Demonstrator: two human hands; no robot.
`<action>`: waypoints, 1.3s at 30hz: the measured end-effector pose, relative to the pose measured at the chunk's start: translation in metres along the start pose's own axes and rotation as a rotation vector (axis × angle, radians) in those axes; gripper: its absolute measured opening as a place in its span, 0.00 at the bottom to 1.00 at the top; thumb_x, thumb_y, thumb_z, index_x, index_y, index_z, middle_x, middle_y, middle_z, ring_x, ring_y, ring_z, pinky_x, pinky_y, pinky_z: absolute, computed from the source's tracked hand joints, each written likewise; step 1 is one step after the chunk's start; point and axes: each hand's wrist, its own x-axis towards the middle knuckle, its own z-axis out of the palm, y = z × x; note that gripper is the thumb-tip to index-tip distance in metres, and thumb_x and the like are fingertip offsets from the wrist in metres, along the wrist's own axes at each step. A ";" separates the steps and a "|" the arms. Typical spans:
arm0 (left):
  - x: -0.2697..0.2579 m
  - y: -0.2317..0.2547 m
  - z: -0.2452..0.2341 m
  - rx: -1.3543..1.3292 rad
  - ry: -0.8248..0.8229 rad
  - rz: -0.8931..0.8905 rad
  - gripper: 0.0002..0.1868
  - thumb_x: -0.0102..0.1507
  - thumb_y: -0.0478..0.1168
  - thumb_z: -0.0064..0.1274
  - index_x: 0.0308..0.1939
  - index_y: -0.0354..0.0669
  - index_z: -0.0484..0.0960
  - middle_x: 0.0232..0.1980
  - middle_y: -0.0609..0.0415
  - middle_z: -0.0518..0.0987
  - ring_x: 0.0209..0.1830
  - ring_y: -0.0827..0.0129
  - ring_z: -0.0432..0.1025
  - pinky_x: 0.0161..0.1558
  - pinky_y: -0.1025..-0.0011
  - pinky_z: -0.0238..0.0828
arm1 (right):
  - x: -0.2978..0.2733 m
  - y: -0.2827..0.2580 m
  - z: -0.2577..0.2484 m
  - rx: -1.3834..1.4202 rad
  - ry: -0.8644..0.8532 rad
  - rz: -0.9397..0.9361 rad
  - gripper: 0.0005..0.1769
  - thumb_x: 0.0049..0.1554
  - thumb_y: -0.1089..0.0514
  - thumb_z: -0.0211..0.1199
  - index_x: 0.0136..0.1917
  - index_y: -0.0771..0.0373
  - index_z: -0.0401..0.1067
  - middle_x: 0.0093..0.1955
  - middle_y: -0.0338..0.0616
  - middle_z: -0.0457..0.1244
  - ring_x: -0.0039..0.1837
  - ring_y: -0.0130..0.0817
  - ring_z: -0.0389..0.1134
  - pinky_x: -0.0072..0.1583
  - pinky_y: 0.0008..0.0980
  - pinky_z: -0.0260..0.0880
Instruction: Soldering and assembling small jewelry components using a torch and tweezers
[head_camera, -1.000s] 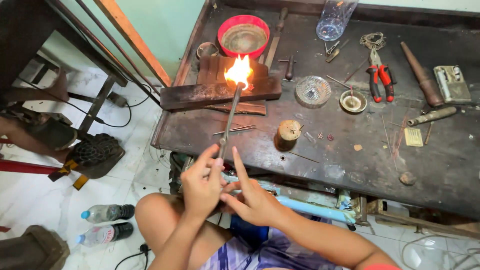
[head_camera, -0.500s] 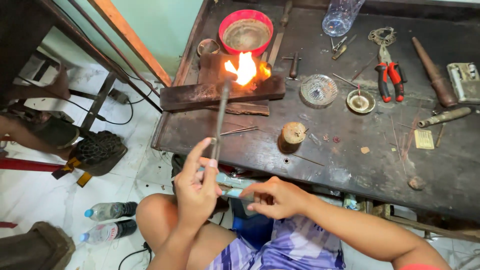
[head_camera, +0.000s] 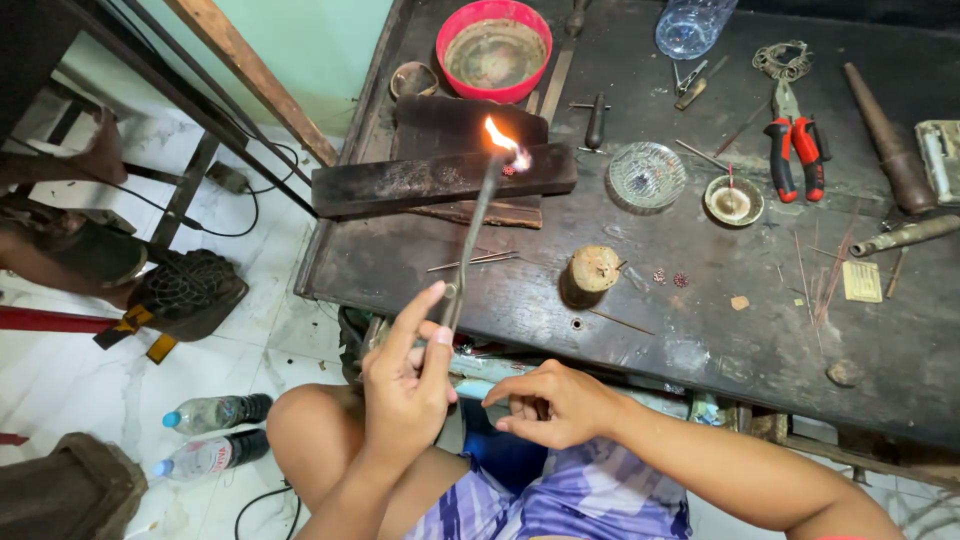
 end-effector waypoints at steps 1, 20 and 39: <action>-0.002 -0.004 -0.002 -0.001 0.000 0.002 0.22 0.68 0.34 0.47 0.67 0.47 0.76 0.33 0.58 0.73 0.12 0.80 0.66 0.14 0.83 0.71 | 0.000 0.000 0.000 -0.002 0.001 -0.001 0.11 0.60 0.55 0.65 0.56 0.59 0.76 0.29 0.35 0.64 0.28 0.26 0.66 0.36 0.26 0.68; -0.009 0.002 0.010 -0.166 0.022 -0.156 0.22 0.67 0.34 0.47 0.67 0.45 0.75 0.33 0.52 0.75 0.10 0.75 0.67 0.14 0.78 0.68 | 0.000 0.001 0.000 0.025 0.000 0.003 0.10 0.60 0.56 0.66 0.55 0.58 0.75 0.27 0.34 0.64 0.27 0.25 0.65 0.34 0.24 0.66; -0.002 -0.003 -0.011 -0.127 0.076 -0.087 0.23 0.68 0.34 0.46 0.69 0.45 0.73 0.34 0.52 0.73 0.10 0.75 0.65 0.17 0.79 0.69 | 0.013 -0.011 0.004 0.107 0.058 -0.131 0.08 0.60 0.59 0.62 0.54 0.60 0.74 0.57 0.48 0.68 0.59 0.45 0.70 0.65 0.42 0.69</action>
